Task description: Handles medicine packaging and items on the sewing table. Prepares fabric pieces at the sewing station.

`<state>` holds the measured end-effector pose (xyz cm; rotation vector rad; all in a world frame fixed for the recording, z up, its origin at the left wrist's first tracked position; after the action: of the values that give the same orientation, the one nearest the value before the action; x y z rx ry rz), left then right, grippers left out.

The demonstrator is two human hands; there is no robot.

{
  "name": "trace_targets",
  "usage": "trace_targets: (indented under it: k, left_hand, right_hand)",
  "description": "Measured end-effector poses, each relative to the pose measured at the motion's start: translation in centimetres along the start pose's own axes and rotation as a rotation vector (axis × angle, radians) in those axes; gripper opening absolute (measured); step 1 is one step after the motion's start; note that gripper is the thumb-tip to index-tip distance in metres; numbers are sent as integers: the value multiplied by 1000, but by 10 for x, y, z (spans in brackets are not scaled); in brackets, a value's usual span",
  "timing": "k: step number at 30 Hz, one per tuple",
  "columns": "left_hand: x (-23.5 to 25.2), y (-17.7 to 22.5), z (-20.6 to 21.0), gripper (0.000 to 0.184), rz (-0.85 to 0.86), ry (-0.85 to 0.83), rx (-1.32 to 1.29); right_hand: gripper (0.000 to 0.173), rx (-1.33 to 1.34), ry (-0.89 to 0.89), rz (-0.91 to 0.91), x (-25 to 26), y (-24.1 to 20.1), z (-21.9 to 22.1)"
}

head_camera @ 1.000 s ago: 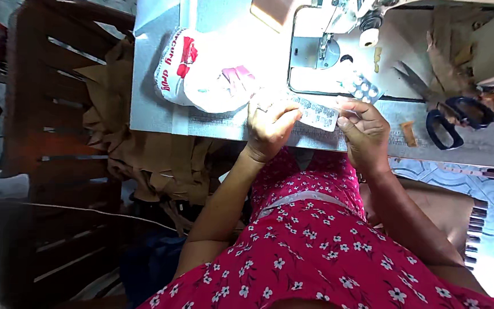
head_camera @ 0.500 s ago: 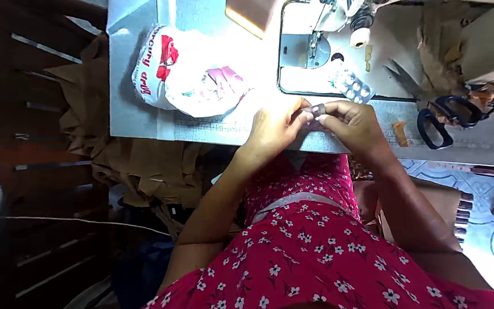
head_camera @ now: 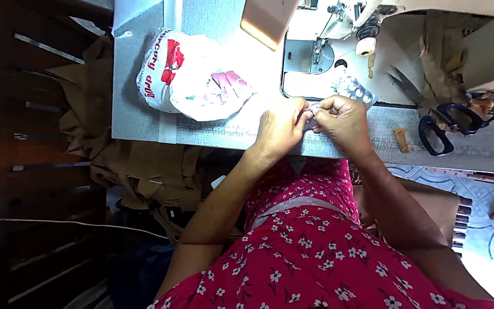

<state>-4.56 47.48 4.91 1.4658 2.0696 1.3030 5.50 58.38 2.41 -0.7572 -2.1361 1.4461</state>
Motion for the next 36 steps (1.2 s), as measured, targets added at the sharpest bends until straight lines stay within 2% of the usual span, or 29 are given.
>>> trace_targets:
  k: [6,10,14,20,23,26,27,29,30,32,34,36]
  left_hand:
    - [-7,5,10,10,89,191,88]
    - [-4,-1,7,10,43,178,-99]
    - [1,-6,2,10,-77,101,-338]
    - [0,-1,-8,10,-52,-6,-244]
    - [-2,-3,-7,12,-51,-23,-270]
    - [0,-5,-7,14,-63,-32,-334]
    - [2,-6,-9,15,-66,-32,-354]
    - [7,-10,-15,16,-80,0,-329]
    - [11,-14,-18,18,-89,23,-249]
    - [22,-20,-24,22,-142,20,26]
    - [37,-20,-23,26,-257,-39,260]
    - [51,-21,-22,29,-351,-47,426]
  right_hand:
    - [5,-71,98,-5,1,2,5]
    - [6,-15,66,-12,6,3,0]
    - [13,315,-73,191,6,0,3]
    - [24,565,-136,428,2,-6,7]
    - [20,650,-233,582,0,-12,7]
    - [42,713,-290,672,2,-11,3]
    - [44,678,-280,654,4,-11,1]
    - [26,385,-203,477,7,-10,-7]
    - [18,118,-168,308,6,-10,-12]
    - [21,-414,-123,-60,1,-15,-13]
    - [19,-701,-129,-319,-7,-15,-1]
    - [14,-845,-126,-431,-12,-15,6]
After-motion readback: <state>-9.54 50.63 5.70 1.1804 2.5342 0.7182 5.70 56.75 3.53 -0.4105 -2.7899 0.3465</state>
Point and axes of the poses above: each hand's wrist, its own x-axis towards the middle knuckle, its own z-axis out of the palm, y = z × x, the point moved 5 cm from there along x, towards the middle knuckle, and after that the axes turned 10 degrees about -x, right-handed, at the moved point
